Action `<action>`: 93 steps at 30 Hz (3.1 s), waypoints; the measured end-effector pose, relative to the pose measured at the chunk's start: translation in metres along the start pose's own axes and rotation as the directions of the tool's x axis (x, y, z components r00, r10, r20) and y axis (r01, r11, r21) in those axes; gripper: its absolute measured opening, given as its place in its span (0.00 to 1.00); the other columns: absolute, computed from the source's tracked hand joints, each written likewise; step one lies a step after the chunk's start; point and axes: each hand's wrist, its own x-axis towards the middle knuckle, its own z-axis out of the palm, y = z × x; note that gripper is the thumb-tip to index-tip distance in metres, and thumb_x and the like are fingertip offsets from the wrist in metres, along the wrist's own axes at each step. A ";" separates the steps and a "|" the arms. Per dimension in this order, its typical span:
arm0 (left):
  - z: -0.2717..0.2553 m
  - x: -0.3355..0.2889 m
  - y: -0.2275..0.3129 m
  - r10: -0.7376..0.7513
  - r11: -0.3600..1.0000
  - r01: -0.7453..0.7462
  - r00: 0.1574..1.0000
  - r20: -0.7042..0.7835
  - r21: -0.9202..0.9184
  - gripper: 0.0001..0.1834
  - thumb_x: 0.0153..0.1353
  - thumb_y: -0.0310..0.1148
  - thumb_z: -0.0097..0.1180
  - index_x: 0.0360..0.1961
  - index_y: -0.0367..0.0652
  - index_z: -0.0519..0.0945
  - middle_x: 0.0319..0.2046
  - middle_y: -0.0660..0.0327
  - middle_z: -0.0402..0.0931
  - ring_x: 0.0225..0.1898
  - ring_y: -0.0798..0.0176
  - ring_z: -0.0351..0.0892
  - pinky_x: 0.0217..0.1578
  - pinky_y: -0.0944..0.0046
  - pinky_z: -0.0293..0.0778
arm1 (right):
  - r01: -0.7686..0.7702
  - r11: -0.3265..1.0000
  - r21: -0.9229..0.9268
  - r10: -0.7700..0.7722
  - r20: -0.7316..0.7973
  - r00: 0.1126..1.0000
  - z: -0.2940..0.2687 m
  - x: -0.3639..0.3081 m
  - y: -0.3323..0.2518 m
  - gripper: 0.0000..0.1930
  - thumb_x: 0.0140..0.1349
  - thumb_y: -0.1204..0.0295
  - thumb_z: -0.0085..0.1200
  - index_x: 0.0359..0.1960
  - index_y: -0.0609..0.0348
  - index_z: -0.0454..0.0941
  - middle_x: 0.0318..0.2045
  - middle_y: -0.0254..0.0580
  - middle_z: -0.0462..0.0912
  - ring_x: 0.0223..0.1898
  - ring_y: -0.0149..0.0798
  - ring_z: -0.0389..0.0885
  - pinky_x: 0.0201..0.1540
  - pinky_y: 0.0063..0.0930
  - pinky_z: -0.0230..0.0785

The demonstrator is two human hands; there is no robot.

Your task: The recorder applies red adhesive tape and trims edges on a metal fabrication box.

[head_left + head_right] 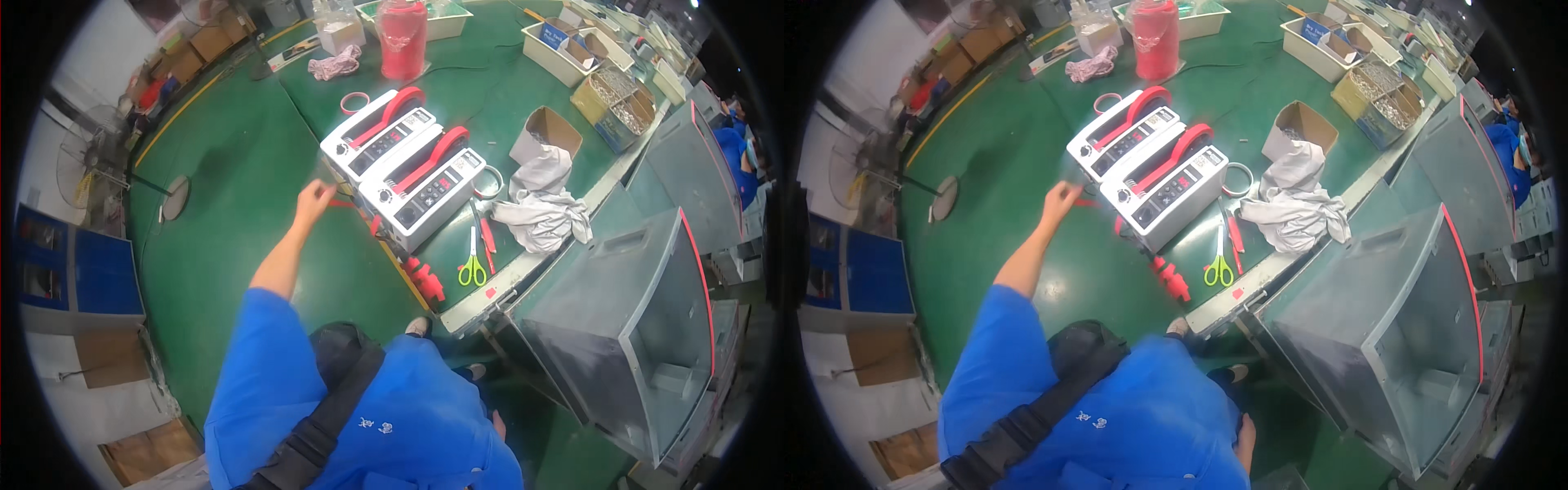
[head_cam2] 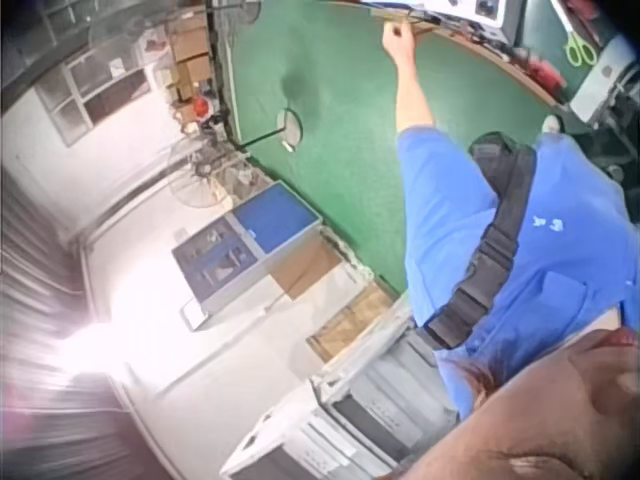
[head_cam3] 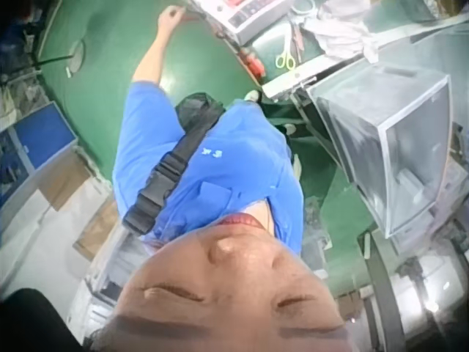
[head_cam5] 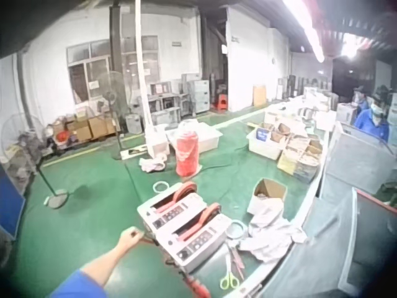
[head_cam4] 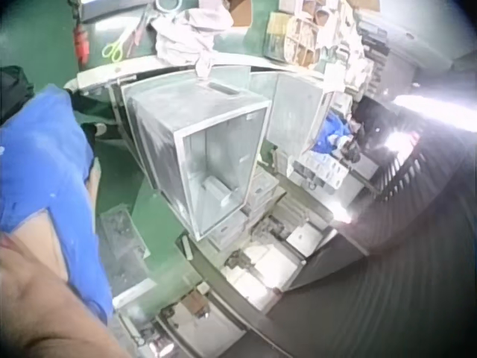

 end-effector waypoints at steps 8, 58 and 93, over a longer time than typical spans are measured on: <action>-0.041 -0.135 0.076 0.004 0.996 0.082 0.372 0.928 -0.037 0.16 0.53 0.44 0.57 0.25 0.39 0.75 0.19 0.58 0.72 0.23 0.67 0.71 0.26 0.64 0.66 | 0.604 0.788 0.123 -0.616 0.131 0.777 0.014 -0.071 -0.275 0.18 0.55 0.70 0.52 0.47 0.63 0.71 0.44 0.51 0.75 0.48 0.45 0.73 0.51 0.30 0.63; 0.120 -0.186 0.490 0.414 0.840 -0.084 0.737 0.534 -0.536 0.04 0.59 0.29 0.51 0.31 0.41 0.70 0.20 0.69 0.67 0.19 0.78 0.63 0.17 0.78 0.58 | 0.577 0.724 0.378 -0.422 -0.419 0.804 -0.535 -0.101 -0.075 0.07 0.56 0.72 0.52 0.31 0.65 0.71 0.24 0.42 0.76 0.24 0.30 0.75 0.25 0.22 0.70; 0.120 -0.188 0.486 0.221 0.888 0.049 0.827 0.517 -0.457 0.05 0.53 0.28 0.53 0.23 0.45 0.70 0.21 0.72 0.65 0.19 0.82 0.60 0.16 0.85 0.53 | 0.440 0.860 0.259 -0.399 -0.196 0.896 -0.552 -0.082 -0.071 0.07 0.51 0.72 0.56 0.27 0.63 0.74 0.22 0.35 0.75 0.23 0.26 0.72 0.23 0.19 0.65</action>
